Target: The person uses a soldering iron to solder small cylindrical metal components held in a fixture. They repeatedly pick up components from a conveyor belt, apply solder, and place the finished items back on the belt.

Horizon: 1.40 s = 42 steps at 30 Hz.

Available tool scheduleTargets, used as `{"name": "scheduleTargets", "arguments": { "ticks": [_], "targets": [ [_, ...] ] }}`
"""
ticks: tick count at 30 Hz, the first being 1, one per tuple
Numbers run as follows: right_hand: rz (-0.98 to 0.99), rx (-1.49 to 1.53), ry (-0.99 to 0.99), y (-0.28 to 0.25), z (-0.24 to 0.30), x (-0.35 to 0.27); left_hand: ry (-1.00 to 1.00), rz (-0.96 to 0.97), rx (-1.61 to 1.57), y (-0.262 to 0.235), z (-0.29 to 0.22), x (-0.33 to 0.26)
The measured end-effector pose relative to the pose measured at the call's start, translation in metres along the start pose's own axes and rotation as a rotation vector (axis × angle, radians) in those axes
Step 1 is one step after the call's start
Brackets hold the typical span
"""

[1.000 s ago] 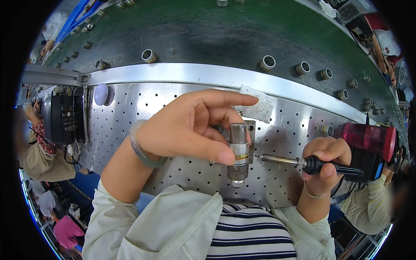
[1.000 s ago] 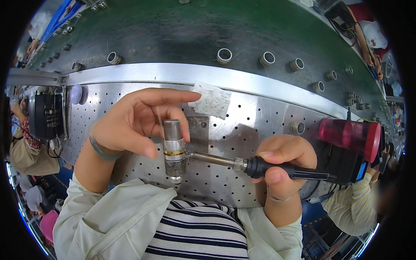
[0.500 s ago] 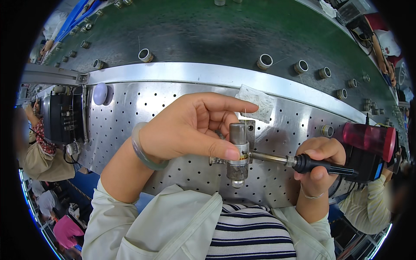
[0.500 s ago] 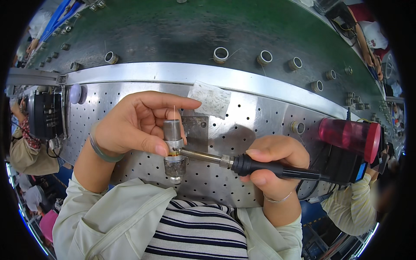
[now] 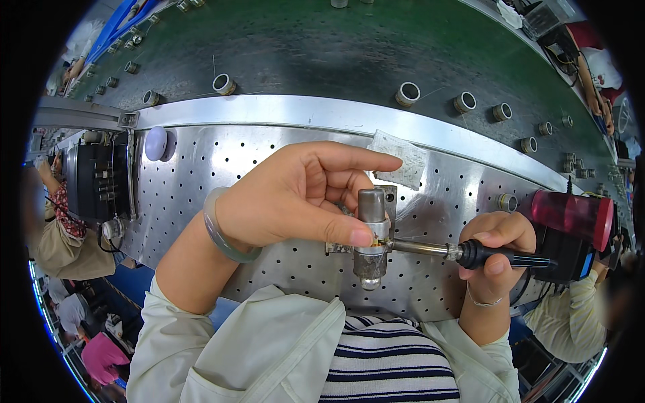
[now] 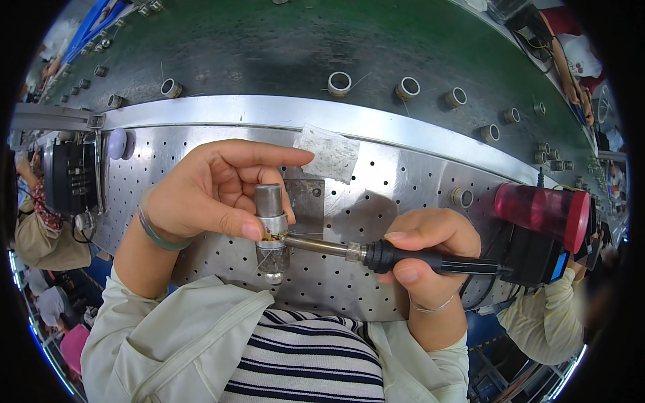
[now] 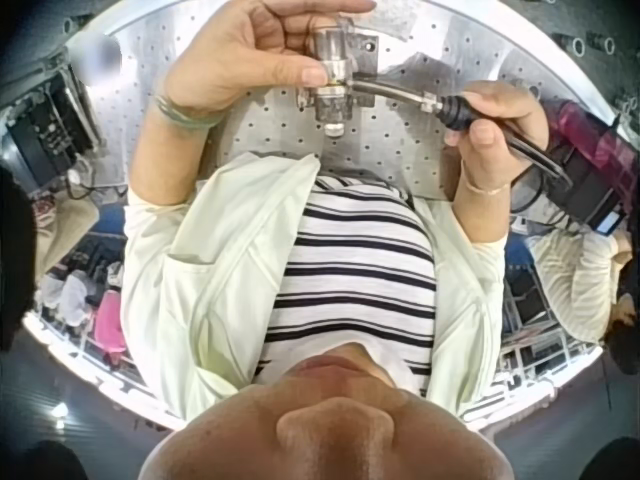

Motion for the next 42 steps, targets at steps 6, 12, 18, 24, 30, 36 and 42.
{"name": "scheduleTargets", "arguments": {
  "ticks": [6,12,18,24,30,36,42],
  "targets": [
    [0.121,-0.061,-0.115,0.005,0.006,0.004,-0.008,-0.003,-0.004,0.000,0.001,-0.001],
    [0.150,-0.070,-0.151,0.006,0.009,0.003,-0.017,-0.062,0.040,0.002,-0.003,-0.004],
    [0.083,-0.038,-0.118,0.002,0.008,0.004,-0.017,-0.072,-0.004,0.007,-0.002,-0.007],
    [0.104,-0.046,-0.101,0.006,0.007,0.005,-0.001,-0.070,-0.013,0.008,-0.002,-0.007],
    [0.076,-0.026,-0.077,0.005,0.005,0.004,-0.009,-0.061,-0.024,0.008,-0.002,-0.007],
    [0.090,-0.049,-0.072,0.004,0.005,0.004,-0.013,-0.069,-0.020,0.009,-0.001,-0.005],
    [-0.024,-0.097,-0.074,-0.010,0.008,0.000,-0.017,0.055,-0.056,0.010,0.000,0.003]
  ]
}}
Point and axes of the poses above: each hand's wrist, its own x-axis towards the middle knuckle, its own y-axis out of the palm, z = x × y, the point moved 8 cm from there along x, towards the middle knuckle, and after that the axes turned 13 degrees about -y, right-handed, at the moved point
